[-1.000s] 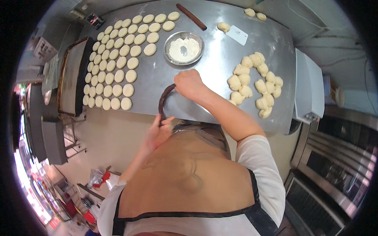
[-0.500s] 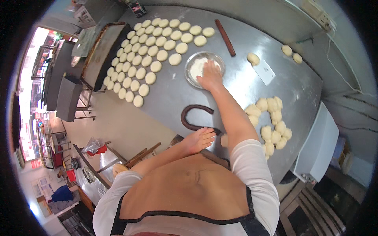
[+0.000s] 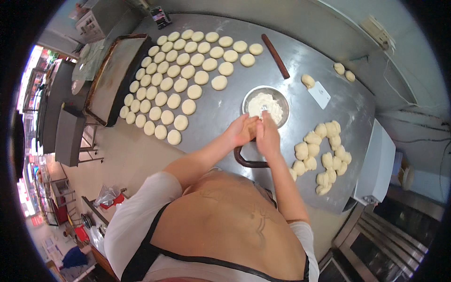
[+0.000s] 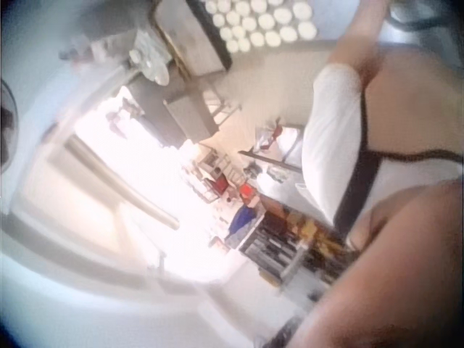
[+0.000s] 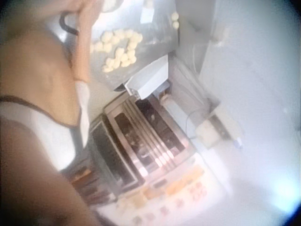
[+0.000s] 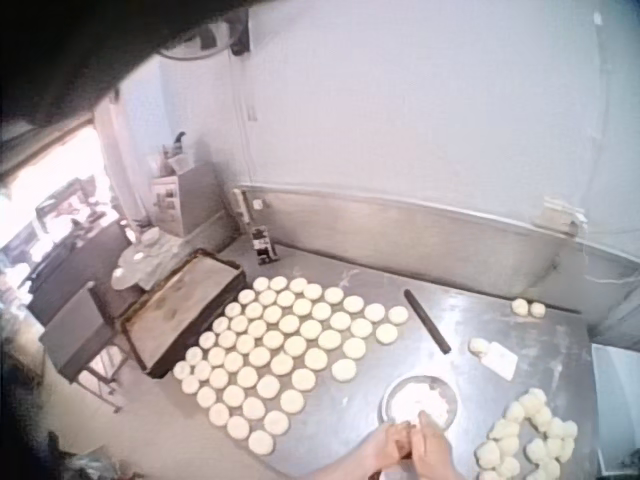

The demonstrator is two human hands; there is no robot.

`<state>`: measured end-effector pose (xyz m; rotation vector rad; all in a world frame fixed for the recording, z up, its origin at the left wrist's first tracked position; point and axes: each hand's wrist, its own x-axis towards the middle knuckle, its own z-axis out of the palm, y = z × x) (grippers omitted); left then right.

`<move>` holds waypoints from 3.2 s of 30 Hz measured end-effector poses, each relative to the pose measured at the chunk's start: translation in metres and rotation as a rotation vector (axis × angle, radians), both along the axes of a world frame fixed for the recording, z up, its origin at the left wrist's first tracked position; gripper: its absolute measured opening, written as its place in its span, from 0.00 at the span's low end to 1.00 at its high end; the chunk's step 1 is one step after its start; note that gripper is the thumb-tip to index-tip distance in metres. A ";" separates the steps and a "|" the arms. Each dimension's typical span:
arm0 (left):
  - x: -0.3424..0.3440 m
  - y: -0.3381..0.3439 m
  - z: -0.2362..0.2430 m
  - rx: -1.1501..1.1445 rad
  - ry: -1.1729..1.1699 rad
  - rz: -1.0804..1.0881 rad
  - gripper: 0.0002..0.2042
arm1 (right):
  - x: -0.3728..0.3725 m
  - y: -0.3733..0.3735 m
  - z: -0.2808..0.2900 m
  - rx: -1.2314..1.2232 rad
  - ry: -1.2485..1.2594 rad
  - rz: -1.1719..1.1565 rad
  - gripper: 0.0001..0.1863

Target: The person flattens rounds of dough by hand, places a dark filling inside, and pinches them into balls. They also flatten other dough pieces with a rolling pin into long strips and coil these strips around the filled balls on a stainless steel table.

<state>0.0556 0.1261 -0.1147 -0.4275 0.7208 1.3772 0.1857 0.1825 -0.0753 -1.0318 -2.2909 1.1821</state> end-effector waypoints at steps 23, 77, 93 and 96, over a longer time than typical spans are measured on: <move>0.025 -0.089 0.012 -0.353 0.358 -0.085 0.21 | -0.004 0.335 -0.116 0.541 -0.286 -0.035 0.22; 0.111 -0.051 0.072 0.506 0.676 -0.080 0.17 | 0.043 -0.054 0.036 -0.009 0.679 -0.404 0.18; 0.094 -0.063 0.104 0.228 0.300 -0.128 0.31 | 0.057 -0.066 0.022 0.520 0.308 -0.053 0.13; 0.113 -0.062 0.115 0.164 0.442 -0.148 0.37 | 0.073 -0.049 0.011 0.372 0.292 -0.029 0.16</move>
